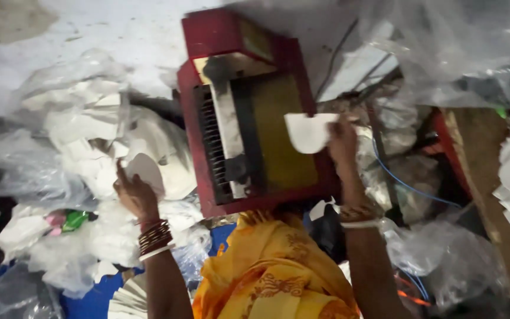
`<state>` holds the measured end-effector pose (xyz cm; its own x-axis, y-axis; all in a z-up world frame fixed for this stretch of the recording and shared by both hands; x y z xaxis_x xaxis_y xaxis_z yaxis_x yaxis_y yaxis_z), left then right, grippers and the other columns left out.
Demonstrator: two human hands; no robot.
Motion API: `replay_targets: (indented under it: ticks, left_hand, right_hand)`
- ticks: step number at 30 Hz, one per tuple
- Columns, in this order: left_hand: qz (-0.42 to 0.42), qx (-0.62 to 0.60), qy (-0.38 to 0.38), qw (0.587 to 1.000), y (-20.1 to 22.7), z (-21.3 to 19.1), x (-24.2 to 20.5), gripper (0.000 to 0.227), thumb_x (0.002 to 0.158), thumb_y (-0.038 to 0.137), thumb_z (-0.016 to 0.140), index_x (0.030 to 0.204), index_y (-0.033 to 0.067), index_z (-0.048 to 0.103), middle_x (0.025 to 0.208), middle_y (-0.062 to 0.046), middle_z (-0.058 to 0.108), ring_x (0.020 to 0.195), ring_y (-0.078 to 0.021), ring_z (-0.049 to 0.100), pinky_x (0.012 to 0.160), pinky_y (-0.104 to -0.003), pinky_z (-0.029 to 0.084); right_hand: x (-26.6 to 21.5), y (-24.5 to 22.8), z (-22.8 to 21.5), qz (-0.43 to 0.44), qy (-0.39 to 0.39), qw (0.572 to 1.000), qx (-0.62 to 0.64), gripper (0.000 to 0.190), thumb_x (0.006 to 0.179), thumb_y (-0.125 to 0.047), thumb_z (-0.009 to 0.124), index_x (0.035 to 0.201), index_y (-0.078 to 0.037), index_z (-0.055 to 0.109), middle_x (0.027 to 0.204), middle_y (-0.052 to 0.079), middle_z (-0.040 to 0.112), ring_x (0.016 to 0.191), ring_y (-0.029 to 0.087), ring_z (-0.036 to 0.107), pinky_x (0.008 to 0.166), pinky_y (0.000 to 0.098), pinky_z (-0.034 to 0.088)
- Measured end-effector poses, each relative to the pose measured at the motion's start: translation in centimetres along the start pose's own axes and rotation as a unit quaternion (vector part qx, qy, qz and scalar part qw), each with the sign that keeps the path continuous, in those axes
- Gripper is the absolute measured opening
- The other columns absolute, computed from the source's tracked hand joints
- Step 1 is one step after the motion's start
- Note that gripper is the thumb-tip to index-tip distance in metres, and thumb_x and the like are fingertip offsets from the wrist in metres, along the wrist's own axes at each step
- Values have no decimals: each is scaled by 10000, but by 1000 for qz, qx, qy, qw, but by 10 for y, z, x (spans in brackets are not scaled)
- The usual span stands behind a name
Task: The person stands in a cluttered room filled with plastic waste and operates a red machine. They repeatedly pick up white plastic pieces from the surrounding floor and feed them into the machine's intake slot, then retrieve processed items from the output area.
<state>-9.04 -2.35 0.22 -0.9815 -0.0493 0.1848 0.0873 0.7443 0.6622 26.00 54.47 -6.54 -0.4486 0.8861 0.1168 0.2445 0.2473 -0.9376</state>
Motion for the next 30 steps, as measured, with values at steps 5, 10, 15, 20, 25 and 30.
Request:
replay_targets:
  ticks: [5, 10, 15, 20, 25, 30]
  left_hand:
    - [162, 56, 12, 985, -44, 69, 4, 270, 954, -60, 583, 1063, 83, 784, 890, -144, 743, 975, -333, 641, 829, -441, 561]
    - [166, 52, -30, 984, -13, 118, -3, 242, 934, -19, 603, 1023, 78, 806, 1020, -224, 724, 1064, -388, 658, 892, -477, 564]
    - [152, 37, -82, 984, 28, 164, -14, 286, 907, 35, 581, 1068, 79, 813, 1223, -314, 633, 1086, -456, 635, 910, -509, 544]
    - [137, 122, -105, 977, 76, 194, -21, 363, 944, 326, 607, 1101, 36, 760, 1207, -271, 630, 1060, -484, 613, 891, -546, 500]
    - [143, 196, -114, 963, 34, 238, 1, 504, 1006, 527, 640, 1073, 39, 750, 1108, -232, 688, 999, -408, 659, 859, -526, 526]
    - [146, 3, -44, 988, 44, 198, 21, 408, 845, 394, 871, 1042, 56, 753, 1045, -164, 736, 937, -347, 685, 802, -482, 543]
  right_hand:
    - [-14, -9, 169, 151, -154, 976, -37, 317, 979, -117, 653, 1271, -2, 614, 1013, 163, 699, 793, 227, 690, 664, 396, 575]
    - [4, 114, 259, -34, -156, 987, -4, 406, 932, -75, 686, 1313, 32, 593, 1169, 197, 697, 994, 285, 684, 822, 402, 588]
    - [-47, -60, 123, 152, -171, 964, -134, 523, 975, -197, 617, 1460, -53, 485, 1192, 128, 690, 934, 309, 701, 784, 422, 567]
    - [-49, -37, -29, 11, -29, 998, -48, 457, 926, -118, 701, 1378, -89, 637, 1134, 81, 692, 1002, 182, 673, 823, 350, 555]
    - [-79, -65, -193, -3, 76, 997, -20, 397, 953, -51, 671, 1350, -54, 665, 1090, 61, 657, 898, 113, 600, 766, 274, 510]
    - [-118, -140, -330, -69, 250, 959, -117, 251, 1012, -65, 696, 1261, -46, 674, 1151, 58, 709, 910, 118, 655, 780, 243, 538]
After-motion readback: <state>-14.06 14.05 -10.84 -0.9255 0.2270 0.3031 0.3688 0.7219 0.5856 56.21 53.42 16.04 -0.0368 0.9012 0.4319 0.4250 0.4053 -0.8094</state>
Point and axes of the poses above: each hand's wrist, its own x-axis towards the middle knuckle, its own z-axis out of the palm, y = z × x, the point moved 10 cm from there along x, towards the middle knuckle
